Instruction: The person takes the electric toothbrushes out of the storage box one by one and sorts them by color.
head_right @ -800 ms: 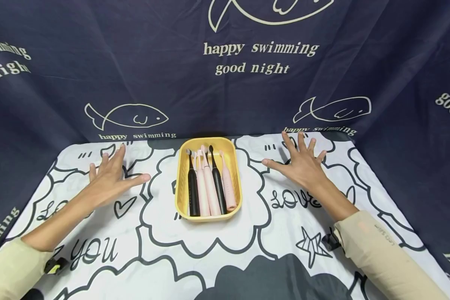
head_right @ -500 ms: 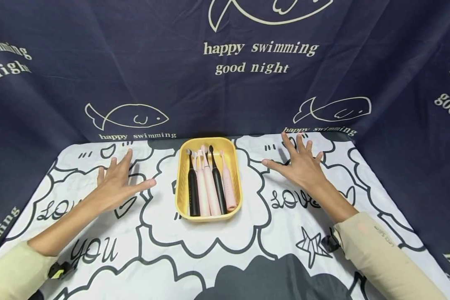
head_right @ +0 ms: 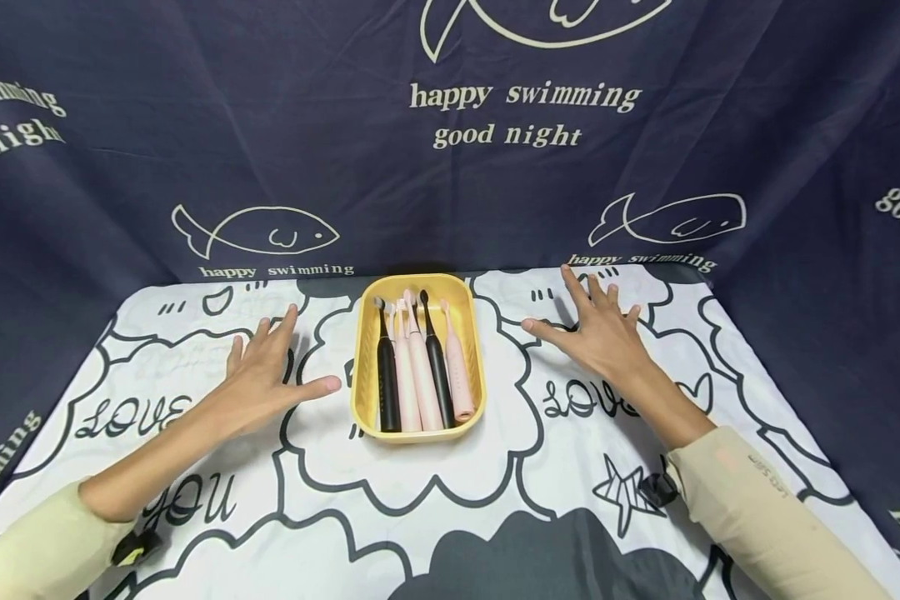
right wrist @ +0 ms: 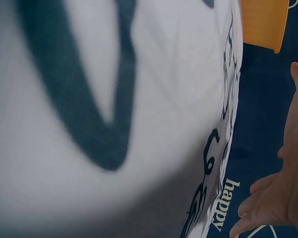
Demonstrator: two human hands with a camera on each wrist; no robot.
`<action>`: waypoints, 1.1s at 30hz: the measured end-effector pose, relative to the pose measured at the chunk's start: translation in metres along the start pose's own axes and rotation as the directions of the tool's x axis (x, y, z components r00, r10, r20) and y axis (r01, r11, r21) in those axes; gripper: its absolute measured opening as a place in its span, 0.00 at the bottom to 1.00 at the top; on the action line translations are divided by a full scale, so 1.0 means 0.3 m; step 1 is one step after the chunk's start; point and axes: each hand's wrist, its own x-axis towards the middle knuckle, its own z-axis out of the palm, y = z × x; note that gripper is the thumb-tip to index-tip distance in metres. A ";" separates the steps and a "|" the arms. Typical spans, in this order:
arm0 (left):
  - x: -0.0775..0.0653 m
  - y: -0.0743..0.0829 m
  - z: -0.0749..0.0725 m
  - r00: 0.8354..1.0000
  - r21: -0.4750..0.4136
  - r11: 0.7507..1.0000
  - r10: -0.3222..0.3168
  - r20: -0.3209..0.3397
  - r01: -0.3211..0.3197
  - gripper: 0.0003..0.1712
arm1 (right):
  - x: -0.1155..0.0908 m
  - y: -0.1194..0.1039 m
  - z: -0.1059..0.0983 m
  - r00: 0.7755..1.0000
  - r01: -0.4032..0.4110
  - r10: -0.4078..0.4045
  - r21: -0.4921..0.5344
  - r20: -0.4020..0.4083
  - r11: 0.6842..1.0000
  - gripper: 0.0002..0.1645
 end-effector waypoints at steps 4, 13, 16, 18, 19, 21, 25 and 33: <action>-0.012 0.024 0.018 1.000 0.008 1.000 0.013 0.013 -0.013 0.85 | -0.002 -0.009 0.003 1.000 0.006 -0.006 0.011 0.010 1.000 0.71; -0.027 0.078 0.067 0.998 0.008 0.999 0.046 0.031 -0.046 0.87 | -0.008 -0.028 0.012 0.999 0.005 -0.007 0.035 0.054 0.999 0.71; -0.028 0.098 0.078 0.997 0.002 0.998 0.062 0.040 -0.062 0.89 | -0.008 -0.036 0.013 0.997 0.005 -0.007 0.036 0.072 0.999 0.71; -0.027 0.112 0.082 0.996 -0.014 0.997 0.080 0.045 -0.079 0.90 | -0.008 -0.044 0.011 0.997 0.006 -0.009 0.038 0.082 0.999 0.71; -0.026 0.120 0.085 0.995 -0.023 0.996 0.088 0.047 -0.087 0.90 | -0.008 -0.047 0.012 0.996 0.004 -0.007 0.037 0.088 0.999 0.71; -0.025 0.134 0.092 0.995 -0.044 0.995 0.090 0.052 -0.087 0.91 | -0.009 -0.054 0.013 0.995 0.005 -0.008 0.032 0.097 0.999 0.71; -0.021 0.160 0.107 0.995 -0.071 0.994 0.086 0.056 -0.082 0.93 | -0.011 -0.073 0.016 0.994 0.016 -0.018 0.018 0.112 1.000 0.72; -0.007 0.207 0.142 0.988 -0.125 0.982 0.150 0.040 -0.144 0.97 | -0.018 -0.100 0.025 0.989 0.025 -0.027 0.015 0.149 1.000 0.70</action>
